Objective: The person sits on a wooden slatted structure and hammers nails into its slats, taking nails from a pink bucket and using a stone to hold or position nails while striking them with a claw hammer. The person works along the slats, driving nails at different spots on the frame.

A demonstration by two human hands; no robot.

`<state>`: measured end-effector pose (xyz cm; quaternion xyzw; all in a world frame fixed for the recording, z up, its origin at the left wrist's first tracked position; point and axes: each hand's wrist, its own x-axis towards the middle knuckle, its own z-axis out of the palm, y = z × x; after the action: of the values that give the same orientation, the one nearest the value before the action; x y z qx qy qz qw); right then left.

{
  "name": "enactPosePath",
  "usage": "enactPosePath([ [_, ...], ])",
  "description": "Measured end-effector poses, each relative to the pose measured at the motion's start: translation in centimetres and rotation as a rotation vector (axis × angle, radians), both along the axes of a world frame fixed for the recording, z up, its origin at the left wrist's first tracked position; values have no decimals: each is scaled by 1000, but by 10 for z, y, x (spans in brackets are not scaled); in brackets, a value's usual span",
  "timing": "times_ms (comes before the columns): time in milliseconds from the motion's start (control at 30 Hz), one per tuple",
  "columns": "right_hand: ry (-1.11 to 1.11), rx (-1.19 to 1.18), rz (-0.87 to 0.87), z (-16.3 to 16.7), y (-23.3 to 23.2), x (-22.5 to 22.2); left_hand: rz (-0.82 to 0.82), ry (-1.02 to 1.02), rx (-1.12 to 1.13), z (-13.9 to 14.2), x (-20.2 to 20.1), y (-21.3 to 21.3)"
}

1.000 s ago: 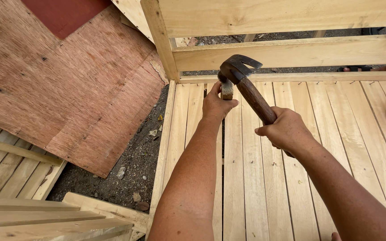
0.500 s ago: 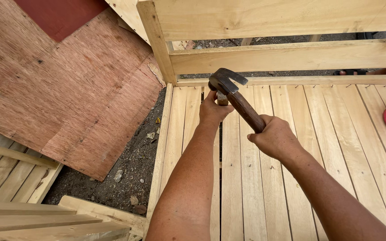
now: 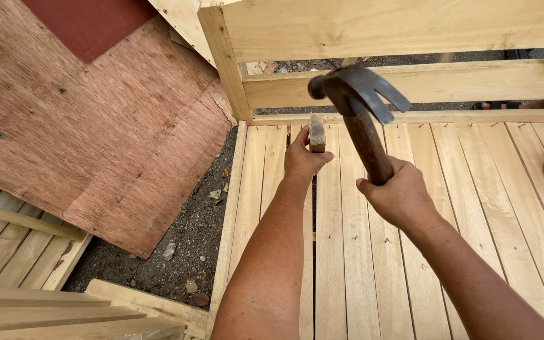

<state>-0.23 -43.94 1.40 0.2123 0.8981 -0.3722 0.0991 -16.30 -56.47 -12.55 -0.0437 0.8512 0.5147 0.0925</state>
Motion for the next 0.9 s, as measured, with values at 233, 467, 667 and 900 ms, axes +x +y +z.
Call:
enactPosePath([
  [233,-124,167,62,-34,10,-4,-81,-47,-59,8,6,-8],
  [467,-83,34,3,-27,8,6,-211,0,53,49,8,-20],
  [667,186,19,-38,6,5,18,-200,-83,369,42,11,-34],
  [900,41,-16,-5,-9,-5,15,-192,-86,417,31,7,-35],
])
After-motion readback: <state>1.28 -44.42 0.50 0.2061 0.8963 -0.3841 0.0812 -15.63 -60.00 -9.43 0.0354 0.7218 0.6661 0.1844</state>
